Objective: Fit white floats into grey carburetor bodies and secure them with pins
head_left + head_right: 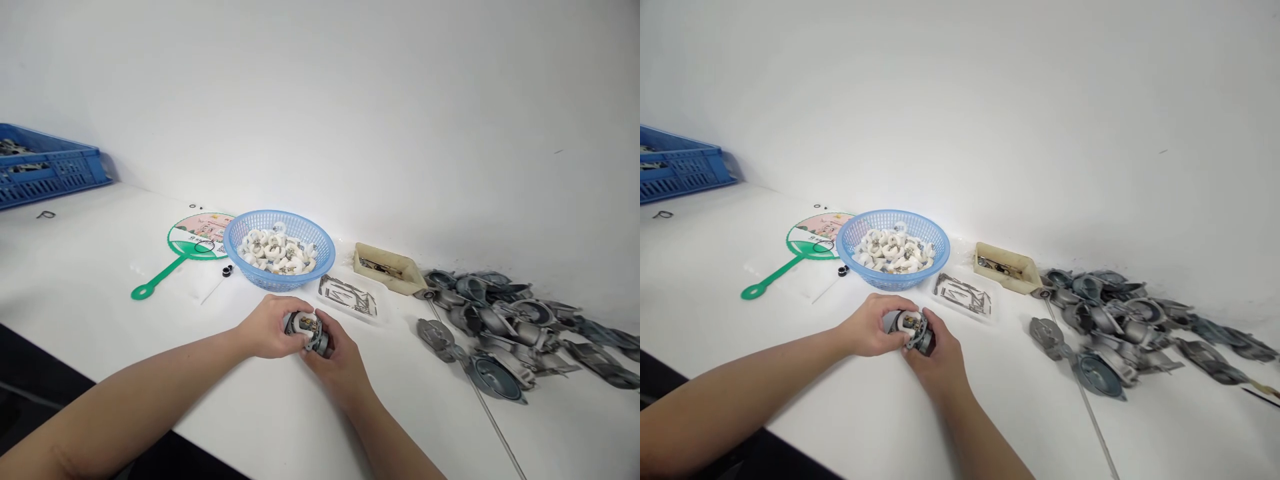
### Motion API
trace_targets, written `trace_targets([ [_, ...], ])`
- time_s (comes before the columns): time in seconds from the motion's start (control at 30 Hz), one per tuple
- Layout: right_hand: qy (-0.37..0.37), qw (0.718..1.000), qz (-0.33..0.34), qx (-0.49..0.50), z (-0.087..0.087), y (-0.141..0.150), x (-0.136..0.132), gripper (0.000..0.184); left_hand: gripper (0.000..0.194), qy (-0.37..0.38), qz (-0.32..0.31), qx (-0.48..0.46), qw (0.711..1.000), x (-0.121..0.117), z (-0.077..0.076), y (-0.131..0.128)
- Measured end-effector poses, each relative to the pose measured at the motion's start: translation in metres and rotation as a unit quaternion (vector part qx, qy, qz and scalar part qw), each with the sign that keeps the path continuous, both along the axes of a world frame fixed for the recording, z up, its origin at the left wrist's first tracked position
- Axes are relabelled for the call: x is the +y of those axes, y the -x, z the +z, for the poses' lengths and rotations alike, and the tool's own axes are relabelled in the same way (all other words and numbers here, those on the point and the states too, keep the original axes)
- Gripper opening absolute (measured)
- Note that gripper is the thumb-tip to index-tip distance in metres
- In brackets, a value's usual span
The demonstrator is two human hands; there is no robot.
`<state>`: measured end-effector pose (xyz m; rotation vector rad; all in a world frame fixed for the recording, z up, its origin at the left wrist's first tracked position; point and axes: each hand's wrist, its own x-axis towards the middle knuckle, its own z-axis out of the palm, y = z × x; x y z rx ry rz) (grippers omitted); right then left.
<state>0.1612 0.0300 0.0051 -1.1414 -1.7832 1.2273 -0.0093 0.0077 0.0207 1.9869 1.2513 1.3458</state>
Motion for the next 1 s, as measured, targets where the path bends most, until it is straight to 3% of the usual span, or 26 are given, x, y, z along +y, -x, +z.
trace_targets([
  [0.57, -0.014, 1.000, -0.001, 0.009, -0.005, 0.001, 0.004, 0.061, 0.036, 0.022, -0.011, 0.004, 1.000, -0.001, 0.005, 0.003],
  [0.87, -0.042, 0.997, 0.036, 0.047, -0.007, -0.006, -0.002, 0.079, 0.038, 0.029, 0.002, 0.022, 0.999, -0.004, 0.004, 0.004],
  [0.93, -0.071, 0.996, 0.019, 0.049, -0.006, -0.011, -0.006, 0.073, 0.039, 0.035, 0.004, 0.022, 0.999, -0.004, 0.003, 0.004],
  [1.0, -0.121, 0.991, -0.041, 0.046, -0.001, -0.016, -0.009, 0.064, 0.040, 0.040, 0.005, 0.022, 0.999, -0.004, 0.001, 0.004],
])
